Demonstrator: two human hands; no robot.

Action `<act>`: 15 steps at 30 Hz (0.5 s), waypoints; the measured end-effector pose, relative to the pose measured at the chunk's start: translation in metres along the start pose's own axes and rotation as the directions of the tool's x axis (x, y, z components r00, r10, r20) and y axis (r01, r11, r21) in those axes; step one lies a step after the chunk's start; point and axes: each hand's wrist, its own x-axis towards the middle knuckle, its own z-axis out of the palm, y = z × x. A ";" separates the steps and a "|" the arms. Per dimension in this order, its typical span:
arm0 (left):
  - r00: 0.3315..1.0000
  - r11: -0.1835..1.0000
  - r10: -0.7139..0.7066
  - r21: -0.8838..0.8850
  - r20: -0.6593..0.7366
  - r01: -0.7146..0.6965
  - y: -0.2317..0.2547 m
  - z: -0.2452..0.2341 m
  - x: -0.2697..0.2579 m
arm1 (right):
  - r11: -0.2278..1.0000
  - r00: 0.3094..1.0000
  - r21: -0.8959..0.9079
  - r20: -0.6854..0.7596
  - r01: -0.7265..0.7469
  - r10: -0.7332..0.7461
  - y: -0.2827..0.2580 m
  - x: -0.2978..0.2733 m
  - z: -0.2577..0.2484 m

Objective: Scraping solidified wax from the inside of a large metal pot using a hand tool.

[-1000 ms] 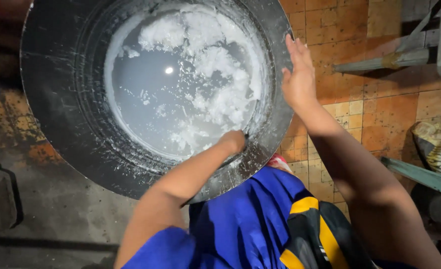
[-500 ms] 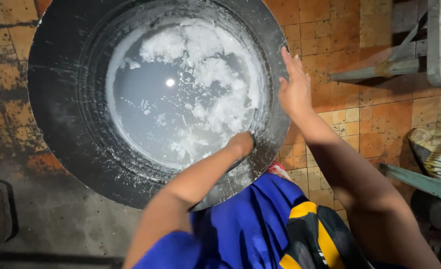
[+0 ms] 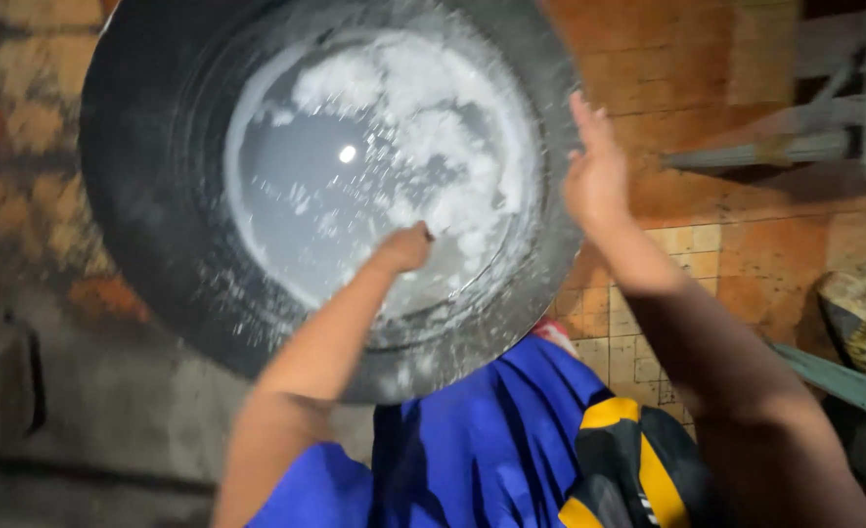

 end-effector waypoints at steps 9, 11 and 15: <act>0.936 0.799 -0.285 0.590 0.205 0.114 -0.049 -0.024 -0.145 | 0.991 0.998 0.130 0.064 -0.010 0.002 -0.025 0.000 -0.020; 0.927 0.795 -0.304 0.595 0.221 0.119 -0.045 -0.007 -0.146 | 0.992 0.998 0.124 0.066 -0.001 -0.007 -0.022 -0.001 -0.019; 0.926 0.813 -0.264 0.578 0.269 0.064 -0.053 0.020 -0.132 | 0.988 0.997 0.155 0.071 0.001 -0.012 -0.016 -0.001 -0.019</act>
